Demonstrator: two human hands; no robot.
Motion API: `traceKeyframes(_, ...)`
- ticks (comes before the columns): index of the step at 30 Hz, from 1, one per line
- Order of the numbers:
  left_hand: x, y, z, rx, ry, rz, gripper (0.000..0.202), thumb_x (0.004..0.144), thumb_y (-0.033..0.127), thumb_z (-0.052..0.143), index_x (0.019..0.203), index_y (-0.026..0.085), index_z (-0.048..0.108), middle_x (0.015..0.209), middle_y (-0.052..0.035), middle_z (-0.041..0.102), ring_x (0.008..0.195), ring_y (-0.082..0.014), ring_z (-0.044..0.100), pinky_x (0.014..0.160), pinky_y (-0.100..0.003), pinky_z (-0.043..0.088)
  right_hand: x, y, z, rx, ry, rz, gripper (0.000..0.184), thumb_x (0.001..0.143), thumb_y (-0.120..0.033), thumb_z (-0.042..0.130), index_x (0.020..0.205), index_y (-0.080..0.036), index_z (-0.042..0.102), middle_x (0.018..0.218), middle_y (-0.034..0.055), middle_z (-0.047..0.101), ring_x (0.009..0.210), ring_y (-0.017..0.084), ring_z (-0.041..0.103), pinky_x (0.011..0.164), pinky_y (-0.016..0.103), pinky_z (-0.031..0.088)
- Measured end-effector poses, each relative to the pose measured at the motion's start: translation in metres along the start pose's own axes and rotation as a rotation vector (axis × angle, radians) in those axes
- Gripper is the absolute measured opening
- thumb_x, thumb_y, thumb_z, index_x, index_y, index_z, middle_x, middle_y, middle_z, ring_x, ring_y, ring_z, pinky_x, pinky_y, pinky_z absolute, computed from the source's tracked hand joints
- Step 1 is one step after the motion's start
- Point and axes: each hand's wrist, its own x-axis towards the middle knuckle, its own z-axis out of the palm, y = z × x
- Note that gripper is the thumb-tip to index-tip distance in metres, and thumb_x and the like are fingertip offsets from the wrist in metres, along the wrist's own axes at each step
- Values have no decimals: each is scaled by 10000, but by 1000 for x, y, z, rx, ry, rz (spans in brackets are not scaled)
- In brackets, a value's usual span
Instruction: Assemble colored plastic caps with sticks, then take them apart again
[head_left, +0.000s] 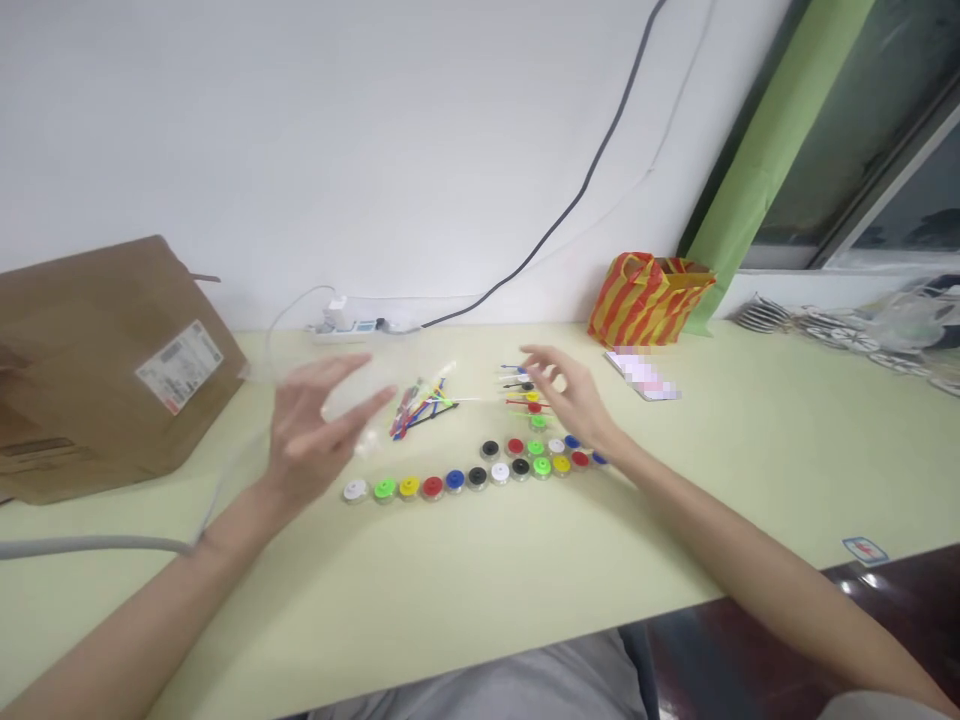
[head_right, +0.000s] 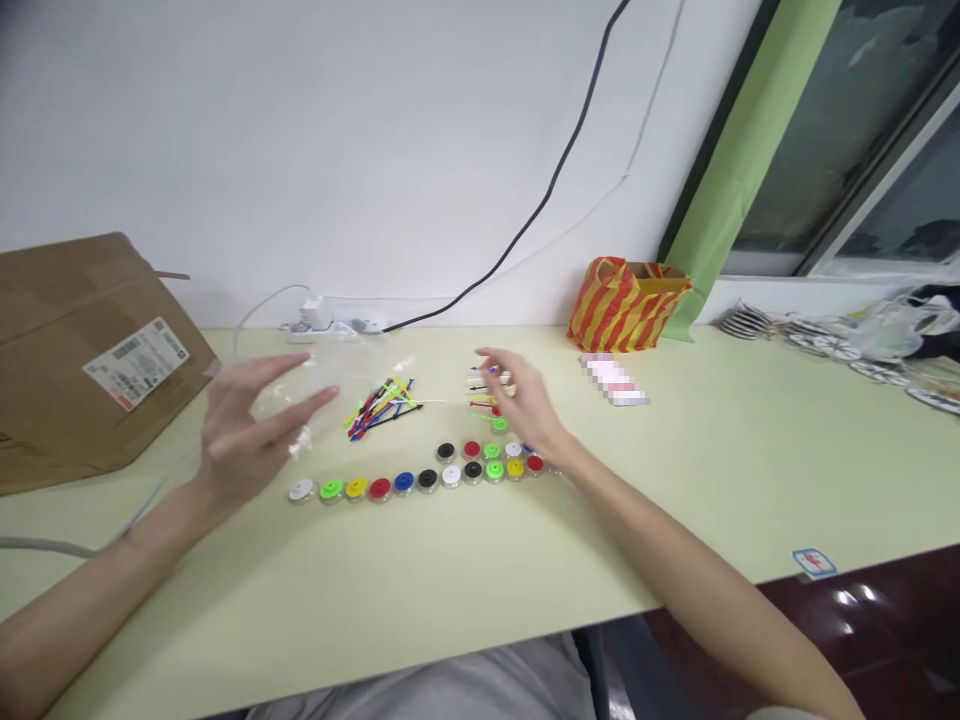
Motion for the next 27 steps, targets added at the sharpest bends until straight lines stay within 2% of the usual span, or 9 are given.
traceKeyframes(3,5,26,-1,-64,-9,176,425,950,157,656,1238,464,716,1470,12,595,1271,-258,618,1125,-495,482,-17,-37,28,76,-82,-152,417,994,-270,590,1411,-276,566,1311,95,691,1063,229,666,928,411,535)
traceKeyframes(6,9,40,-3,-164,-10,187,485,962,145,637,1313,478,670,1481,7,585,1281,-253,628,1129,-481,509,-32,-55,41,138,-60,-220,330,1007,-275,592,1335,-286,618,1206,83,733,1096,239,674,951,415,536)
traceKeyframes(11,6,40,-4,-270,-38,134,490,990,134,588,1346,464,655,1557,3,508,1344,-270,590,1120,-481,536,-38,-59,39,203,17,-68,738,973,-322,651,1613,-322,285,1313,93,693,1137,246,662,919,424,550)
traceKeyframes(12,4,40,-3,-280,-41,133,496,988,123,585,1348,457,656,1565,-3,498,1349,-270,586,1117,-486,540,-37,-58,38,211,23,-42,755,966,-327,659,1616,-321,276,1322,94,691,1142,248,661,920,428,550)
traceKeyframes(16,1,44,3,-318,-70,115,475,977,130,618,1343,429,668,1539,-32,525,1341,-266,595,1109,-486,549,-35,-59,38,265,76,42,475,935,-351,685,1384,-279,547,1260,94,725,1177,259,665,925,422,549)
traceKeyframes(19,4,50,6,-405,-114,15,365,997,202,616,1296,387,712,1470,-60,599,1292,-258,639,1076,-443,569,-35,-65,36,367,170,108,259,908,-377,722,1115,-244,640,1161,93,757,1110,251,698,910,398,554)
traceKeyframes(21,8,55,6,-474,-126,-73,318,1020,235,583,1281,350,726,1380,-68,670,1233,-237,674,1029,-399,587,-35,-68,32,398,156,113,173,918,-382,713,1006,-237,682,1182,92,763,1080,245,707,918,399,554)
traceKeyframes(25,12,60,3,-548,-134,-292,260,1039,289,557,1201,280,760,1190,-53,766,1115,-207,714,972,-353,577,-33,-63,26,334,67,80,263,947,-341,676,1200,-291,730,1332,67,719,1162,253,682,956,436,560)
traceKeyframes(27,13,60,3,-577,-142,-389,257,1039,340,556,1156,263,771,1158,-46,779,1109,-213,714,992,-366,556,-33,-57,28,248,35,-5,320,962,-301,652,1277,-319,707,1355,61,704,1215,255,658,996,464,549)
